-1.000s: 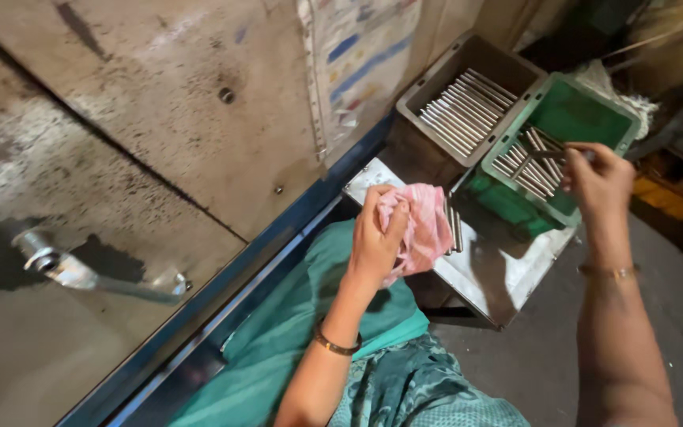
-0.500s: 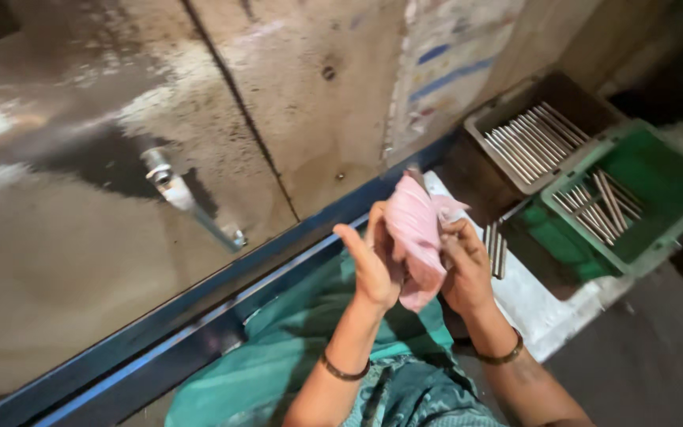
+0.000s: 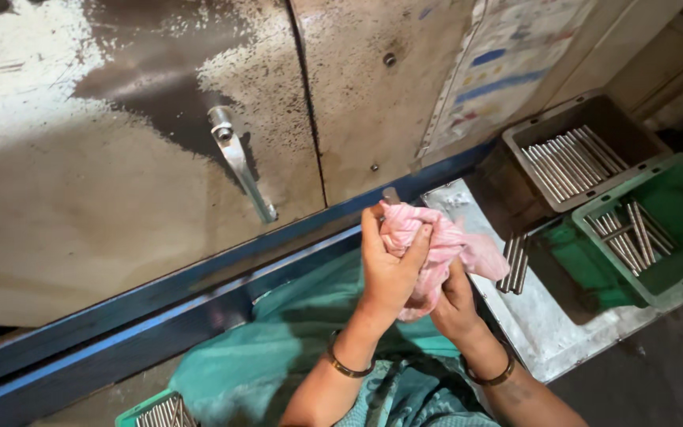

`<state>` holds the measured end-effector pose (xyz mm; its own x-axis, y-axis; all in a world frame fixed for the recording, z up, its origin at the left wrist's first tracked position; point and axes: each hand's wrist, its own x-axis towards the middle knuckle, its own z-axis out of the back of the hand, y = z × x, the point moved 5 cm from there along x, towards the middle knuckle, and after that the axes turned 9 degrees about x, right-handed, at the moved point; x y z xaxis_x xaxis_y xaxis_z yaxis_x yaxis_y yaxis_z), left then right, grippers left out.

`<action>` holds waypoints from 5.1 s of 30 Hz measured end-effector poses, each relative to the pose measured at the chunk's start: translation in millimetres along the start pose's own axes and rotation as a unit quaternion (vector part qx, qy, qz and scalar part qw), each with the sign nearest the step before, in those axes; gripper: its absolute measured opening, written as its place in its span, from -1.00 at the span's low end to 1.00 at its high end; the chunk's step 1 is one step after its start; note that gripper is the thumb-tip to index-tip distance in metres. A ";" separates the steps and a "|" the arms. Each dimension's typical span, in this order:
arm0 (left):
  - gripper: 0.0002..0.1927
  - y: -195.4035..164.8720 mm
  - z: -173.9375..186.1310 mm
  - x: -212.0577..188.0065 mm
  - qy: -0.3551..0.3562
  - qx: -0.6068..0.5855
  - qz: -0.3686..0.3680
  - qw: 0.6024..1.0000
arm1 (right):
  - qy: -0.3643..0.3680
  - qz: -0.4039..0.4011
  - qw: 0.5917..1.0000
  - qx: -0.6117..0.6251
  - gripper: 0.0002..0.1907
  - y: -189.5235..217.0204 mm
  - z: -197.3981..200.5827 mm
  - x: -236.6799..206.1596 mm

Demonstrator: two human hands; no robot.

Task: The person opens a machine door, inserts a metal rod, closes the door, and operates the machine. Afterward, they remove the rod, wipe it with a pink cloth, and place it into a tray. This sequence is repeated for multiple rods.

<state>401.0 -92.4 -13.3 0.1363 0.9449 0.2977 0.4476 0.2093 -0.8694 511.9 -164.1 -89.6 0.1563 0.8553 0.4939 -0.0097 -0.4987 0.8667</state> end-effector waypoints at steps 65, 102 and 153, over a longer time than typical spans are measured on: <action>-0.55 -6.0 0.0 13.6 0.257 0.328 -0.068 0.907 | -0.173 -0.076 0.981 -0.035 -0.43 87.1 123.8 71.9; -0.50 25.7 -70.7 6.6 0.395 0.294 -0.102 0.864 | -0.150 -0.570 0.565 -0.577 -0.39 -29.5 407.6 22.2; -0.22 -134.3 169.3 15.6 -0.241 -0.021 -0.204 0.948 | 0.163 -0.212 0.912 0.310 -0.49 -23.7 -56.7 -51.5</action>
<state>193.4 -63.1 41.3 -0.4720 0.7942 0.3827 0.4118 0.5824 -0.7008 448.1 -188.4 -131.7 -0.2877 0.9353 0.2061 0.5602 -0.0102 0.8283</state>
